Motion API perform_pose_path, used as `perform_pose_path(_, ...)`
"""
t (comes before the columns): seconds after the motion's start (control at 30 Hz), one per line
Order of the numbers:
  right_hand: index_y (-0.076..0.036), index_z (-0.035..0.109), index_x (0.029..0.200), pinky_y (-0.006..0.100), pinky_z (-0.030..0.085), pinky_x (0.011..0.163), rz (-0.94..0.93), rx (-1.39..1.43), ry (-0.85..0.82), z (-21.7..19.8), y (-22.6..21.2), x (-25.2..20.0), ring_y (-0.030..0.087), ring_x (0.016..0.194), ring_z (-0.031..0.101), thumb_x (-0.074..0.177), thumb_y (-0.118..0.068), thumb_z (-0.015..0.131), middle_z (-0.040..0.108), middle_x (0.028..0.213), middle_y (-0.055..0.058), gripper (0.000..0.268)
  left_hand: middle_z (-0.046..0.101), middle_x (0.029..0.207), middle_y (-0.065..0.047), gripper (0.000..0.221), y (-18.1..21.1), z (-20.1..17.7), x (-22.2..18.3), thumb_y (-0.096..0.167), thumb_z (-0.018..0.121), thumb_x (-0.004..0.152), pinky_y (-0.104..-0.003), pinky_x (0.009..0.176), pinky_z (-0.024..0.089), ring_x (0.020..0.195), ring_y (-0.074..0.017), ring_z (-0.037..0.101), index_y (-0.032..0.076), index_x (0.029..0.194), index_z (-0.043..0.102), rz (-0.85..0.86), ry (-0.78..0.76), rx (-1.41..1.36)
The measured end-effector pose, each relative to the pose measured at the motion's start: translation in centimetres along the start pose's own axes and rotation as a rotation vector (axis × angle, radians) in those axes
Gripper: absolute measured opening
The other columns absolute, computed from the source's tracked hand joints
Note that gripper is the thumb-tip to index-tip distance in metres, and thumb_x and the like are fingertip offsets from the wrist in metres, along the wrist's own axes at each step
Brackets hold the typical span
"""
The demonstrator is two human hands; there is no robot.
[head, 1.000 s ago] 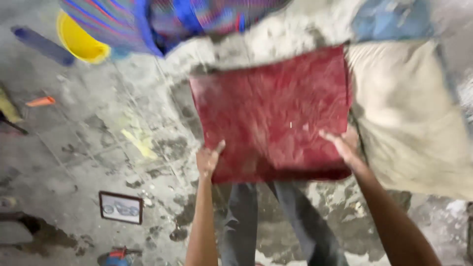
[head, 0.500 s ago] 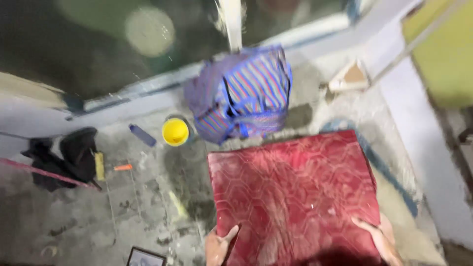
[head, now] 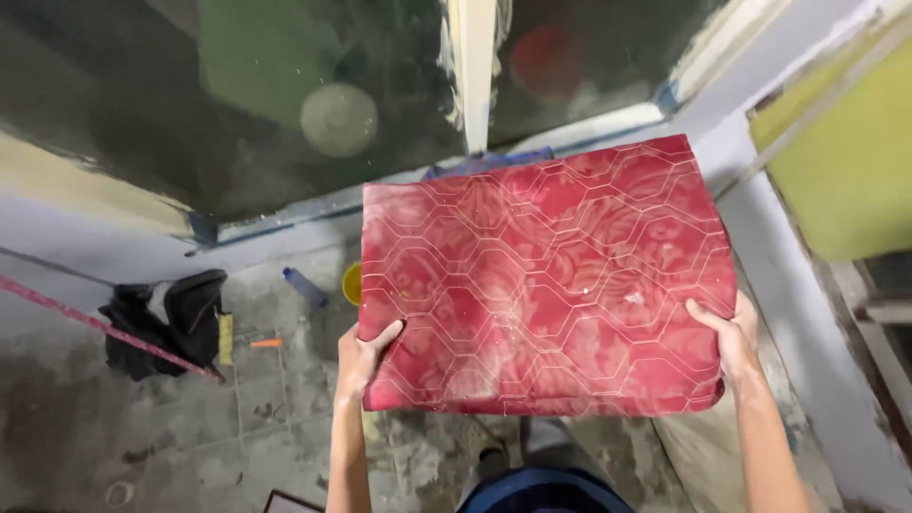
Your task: The person folds and moves mats, pillows, and cushions off the floor, then picks up and organizes trash, tape, paint containers, and tools by hand.
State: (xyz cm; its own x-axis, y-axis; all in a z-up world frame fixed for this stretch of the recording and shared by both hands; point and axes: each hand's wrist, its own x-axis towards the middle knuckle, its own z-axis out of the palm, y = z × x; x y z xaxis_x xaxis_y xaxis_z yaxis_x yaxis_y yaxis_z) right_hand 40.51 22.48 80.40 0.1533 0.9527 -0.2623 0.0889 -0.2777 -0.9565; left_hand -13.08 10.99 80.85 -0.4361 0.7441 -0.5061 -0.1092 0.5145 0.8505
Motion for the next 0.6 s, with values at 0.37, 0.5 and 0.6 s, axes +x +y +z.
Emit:
perform_pose_path(0.37, -0.006, 0.063, 0.137, 0.044, 0.048, 0.103, -0.065, -0.548, -0.169, 4.3, 8.3, 27.1, 0.032, 0.117, 0.064, 0.084, -0.023, 0.084, 0.069, 0.128, 0.017, 0.06, 0.078, 0.105, -0.021, 0.057, -5.9, 4.9, 21.2, 0.055, 0.082, 0.084, -0.046, 0.088, 0.056, 0.097, -0.0336, 0.074, 0.005, 0.113, 0.078, -0.119, 0.354, 0.6)
perform_pose_path(0.5, -0.011, 0.056, 0.149, 0.054, 0.038, 0.111, -0.403, -1.121, -0.215, 7.7, 12.3, 30.8, 0.046, 0.131, 0.051, 0.081, -0.03, 0.088, 0.057, 0.142, 0.025, 0.077, 0.06, 0.13, -0.027, 0.07, -10.9, 9.6, 25.8, 0.047, 0.078, 0.081, -0.053, 0.093, 0.051, 0.115, -0.0456, 0.06, 0.008, 0.137, 0.059, 0.099, 0.448, 0.794)
perform_pose_path(0.6, -0.017, 0.054, 0.152, 0.051, 0.038, 0.116, -0.305, -0.982, -0.3, 10.6, 13.9, 31.5, 0.043, 0.14, 0.044, 0.083, -0.027, 0.081, 0.047, 0.154, 0.021, 0.074, 0.059, 0.133, -0.025, 0.064, -11.0, 13.3, 28.1, 0.046, 0.075, 0.089, -0.051, 0.101, 0.05, 0.121, -0.0451, 0.058, 0.007, 0.138, 0.059, 0.288, 0.357, 0.819)
